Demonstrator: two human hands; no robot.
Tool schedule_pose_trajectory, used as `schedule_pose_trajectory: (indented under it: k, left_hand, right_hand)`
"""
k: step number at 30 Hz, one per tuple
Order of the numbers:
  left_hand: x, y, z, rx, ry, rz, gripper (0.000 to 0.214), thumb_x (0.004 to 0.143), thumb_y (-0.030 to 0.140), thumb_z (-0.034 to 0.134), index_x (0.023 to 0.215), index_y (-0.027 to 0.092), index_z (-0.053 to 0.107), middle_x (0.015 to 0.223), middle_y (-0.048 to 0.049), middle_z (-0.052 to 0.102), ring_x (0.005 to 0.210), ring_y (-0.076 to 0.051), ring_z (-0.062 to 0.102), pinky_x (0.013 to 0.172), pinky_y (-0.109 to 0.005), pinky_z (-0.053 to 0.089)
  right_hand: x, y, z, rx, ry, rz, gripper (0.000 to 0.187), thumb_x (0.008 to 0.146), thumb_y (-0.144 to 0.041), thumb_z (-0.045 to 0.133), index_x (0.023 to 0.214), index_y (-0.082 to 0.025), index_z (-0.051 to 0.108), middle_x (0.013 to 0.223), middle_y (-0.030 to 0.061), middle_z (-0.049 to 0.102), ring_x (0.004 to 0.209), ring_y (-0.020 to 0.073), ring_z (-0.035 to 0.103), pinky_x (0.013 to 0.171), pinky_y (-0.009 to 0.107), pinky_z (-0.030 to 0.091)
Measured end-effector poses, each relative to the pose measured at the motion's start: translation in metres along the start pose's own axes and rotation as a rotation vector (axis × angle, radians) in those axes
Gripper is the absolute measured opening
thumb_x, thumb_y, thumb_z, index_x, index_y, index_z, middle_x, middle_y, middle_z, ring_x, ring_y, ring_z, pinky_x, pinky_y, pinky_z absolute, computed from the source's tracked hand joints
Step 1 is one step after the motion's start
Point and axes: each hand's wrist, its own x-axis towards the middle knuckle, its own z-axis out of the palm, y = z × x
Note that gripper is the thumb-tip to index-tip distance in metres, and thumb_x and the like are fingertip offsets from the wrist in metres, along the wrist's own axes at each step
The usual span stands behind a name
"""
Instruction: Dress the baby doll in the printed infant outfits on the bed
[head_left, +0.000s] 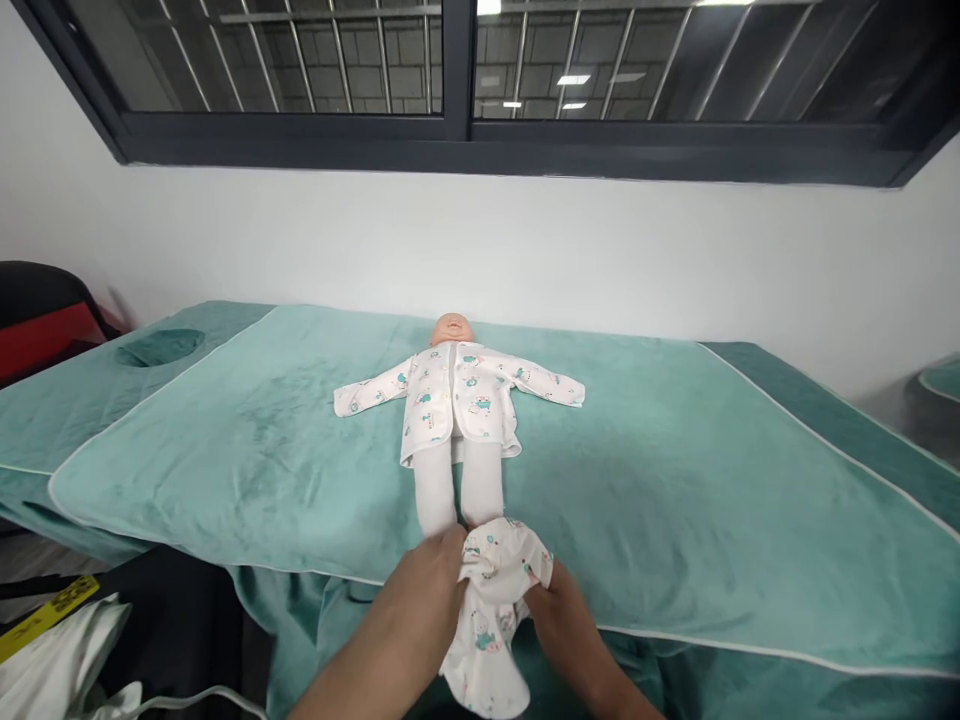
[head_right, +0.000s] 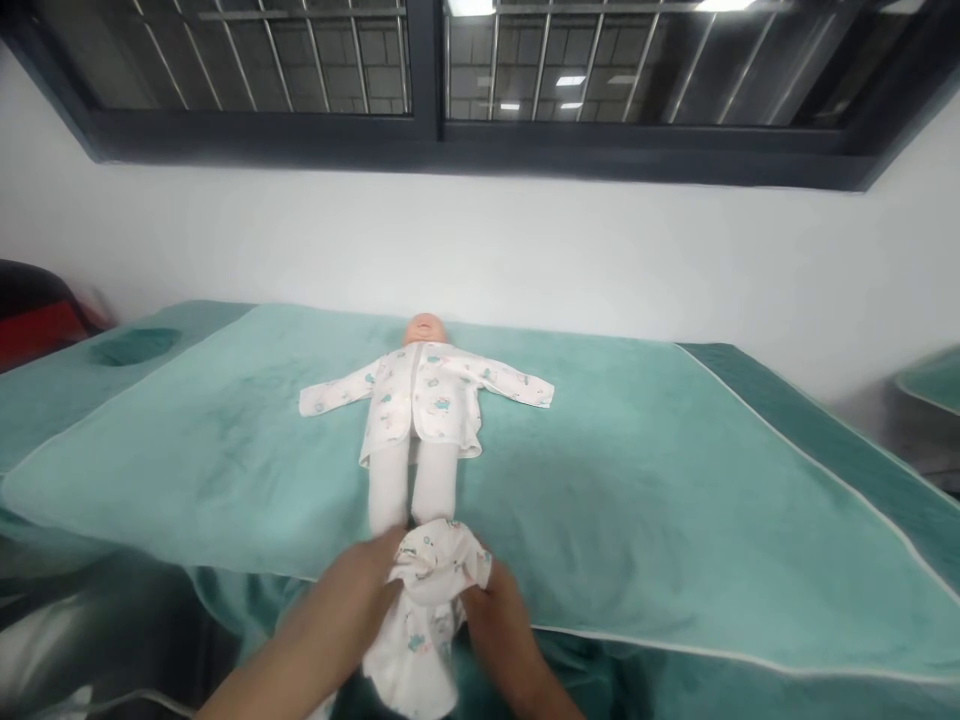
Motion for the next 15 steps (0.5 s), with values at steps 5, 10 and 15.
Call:
schedule_pose_trajectory:
  k: [5, 10, 15]
  left_hand:
    - [0.007, 0.009, -0.019, -0.332, -0.038, 0.137, 0.025, 0.089, 0.023, 0.045, 0.107, 0.021, 0.062, 0.105, -0.0050, 0.070, 0.096, -0.022, 0.062, 0.085, -0.030, 0.048]
    - [0.036, 0.014, -0.027, -0.329, 0.040, 0.136, 0.029, 0.087, 0.019, 0.046, 0.109, 0.021, 0.063, 0.098, -0.0029, 0.071, 0.091, -0.022, 0.063, 0.082, -0.030, 0.048]
    - [0.066, 0.018, -0.032, 0.001, 0.172, 0.073, 0.032, 0.085, 0.013, 0.046, 0.111, 0.023, 0.062, 0.098, -0.0061, 0.070, 0.094, -0.025, 0.064, 0.080, -0.031, 0.045]
  right_hand:
    - [0.009, 0.001, 0.005, 0.253, 0.095, 0.036, 0.038, 0.082, -0.038, 0.062, 0.114, -0.021, 0.069, 0.109, 0.0094, 0.071, 0.107, 0.0286, 0.061, 0.096, 0.039, 0.048]
    - [0.030, -0.006, 0.000, 0.263, 0.166, -0.008, 0.045, 0.085, -0.036, 0.061, 0.128, -0.022, 0.060, 0.117, 0.0085, 0.067, 0.111, 0.0283, 0.059, 0.098, 0.040, 0.046]
    - [0.046, -0.017, 0.004, 0.478, 0.148, 0.114, 0.058, 0.078, -0.029, 0.066, 0.134, -0.022, 0.054, 0.119, 0.0075, 0.067, 0.109, 0.0288, 0.062, 0.088, 0.038, 0.052]
